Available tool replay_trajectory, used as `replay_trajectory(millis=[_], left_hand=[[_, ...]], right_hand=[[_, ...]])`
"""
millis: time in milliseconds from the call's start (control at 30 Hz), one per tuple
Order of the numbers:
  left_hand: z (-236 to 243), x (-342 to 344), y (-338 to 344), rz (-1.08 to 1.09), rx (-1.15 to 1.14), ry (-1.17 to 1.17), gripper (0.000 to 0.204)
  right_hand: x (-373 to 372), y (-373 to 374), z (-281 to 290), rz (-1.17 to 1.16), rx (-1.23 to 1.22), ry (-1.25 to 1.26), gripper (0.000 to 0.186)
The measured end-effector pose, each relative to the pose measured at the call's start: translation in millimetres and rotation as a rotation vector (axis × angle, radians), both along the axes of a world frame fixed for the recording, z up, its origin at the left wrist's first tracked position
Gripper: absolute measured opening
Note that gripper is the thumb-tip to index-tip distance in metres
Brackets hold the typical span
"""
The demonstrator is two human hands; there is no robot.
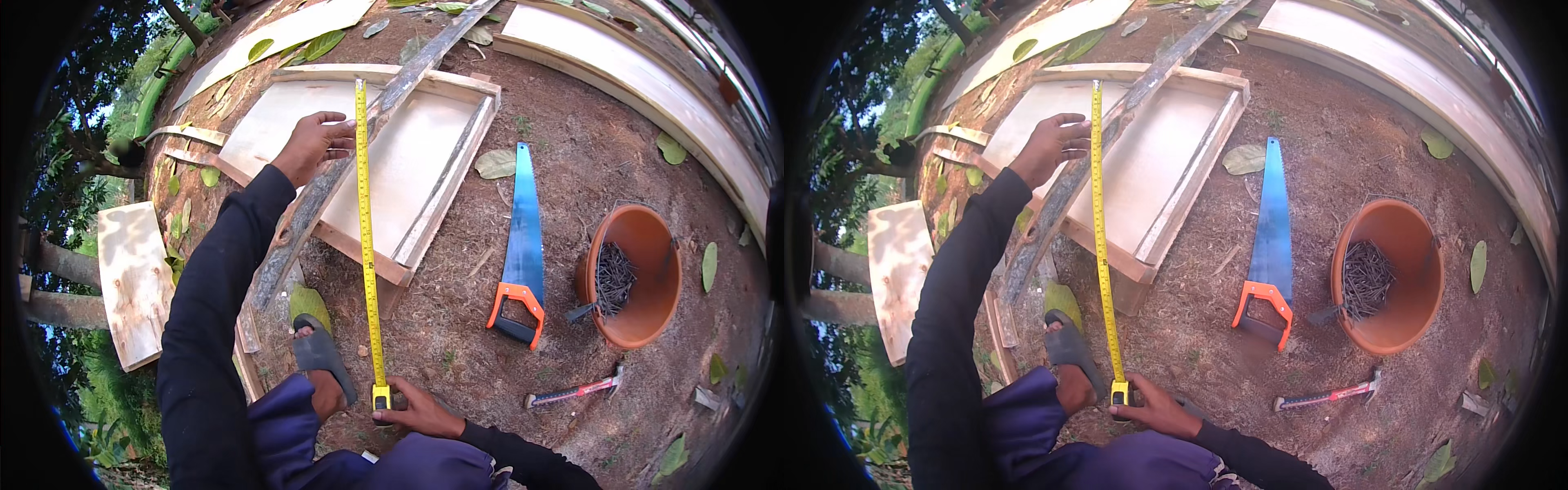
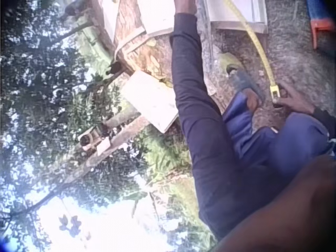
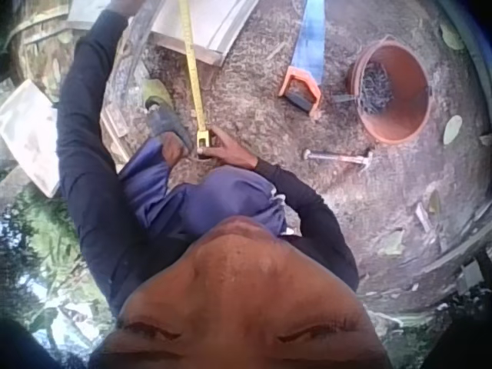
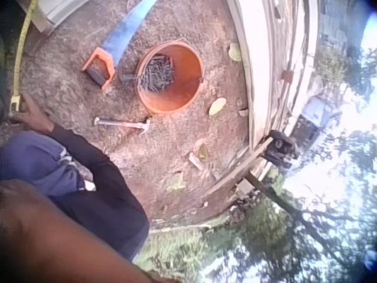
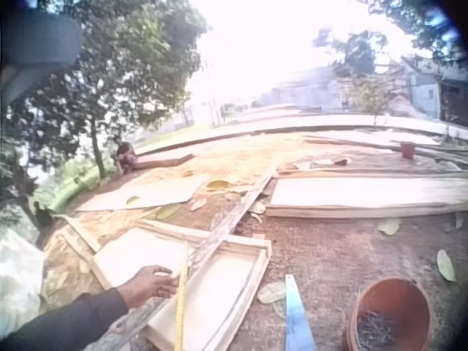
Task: The person measures and marks wooden planks with a tape measure and a hand saw, then cuts the wood along the marked lines. The person works on a wooden frame placed on the ground, handling the saw and tape measure to prepare and cut the pieces.
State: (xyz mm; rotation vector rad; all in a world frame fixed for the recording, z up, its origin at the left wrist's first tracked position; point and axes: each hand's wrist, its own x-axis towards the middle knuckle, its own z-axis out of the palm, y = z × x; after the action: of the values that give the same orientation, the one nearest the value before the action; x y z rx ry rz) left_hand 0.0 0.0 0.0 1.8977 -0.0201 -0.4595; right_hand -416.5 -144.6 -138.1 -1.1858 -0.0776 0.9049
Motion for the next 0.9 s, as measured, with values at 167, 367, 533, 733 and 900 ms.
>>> replay_trajectory(millis=[167,367,533,733,900], left_hand=[[-16,-54,-16,-0.199,0.259,0.224,0.046],[-36,-86,11,-0.307,0.335,0.357,0.04],[-46,-106,34,-0.252,0.335,0.407,0.04],[-52,-118,55,-0.22,0.344,0.45,0.04],[-57,-130,70,-0.21,0.349,0.496,0.04]], right_hand=[[29,22,4,-0.305,0.145,0.176,0.073],[71,27,-1,-0.448,0.226,0.233,0.068],[88,27,2,-0.47,0.264,0.245,0.057],[86,43,-3,-0.493,0.261,0.251,0.06],[102,44,-1,-0.48,0.288,0.246,0.058]])
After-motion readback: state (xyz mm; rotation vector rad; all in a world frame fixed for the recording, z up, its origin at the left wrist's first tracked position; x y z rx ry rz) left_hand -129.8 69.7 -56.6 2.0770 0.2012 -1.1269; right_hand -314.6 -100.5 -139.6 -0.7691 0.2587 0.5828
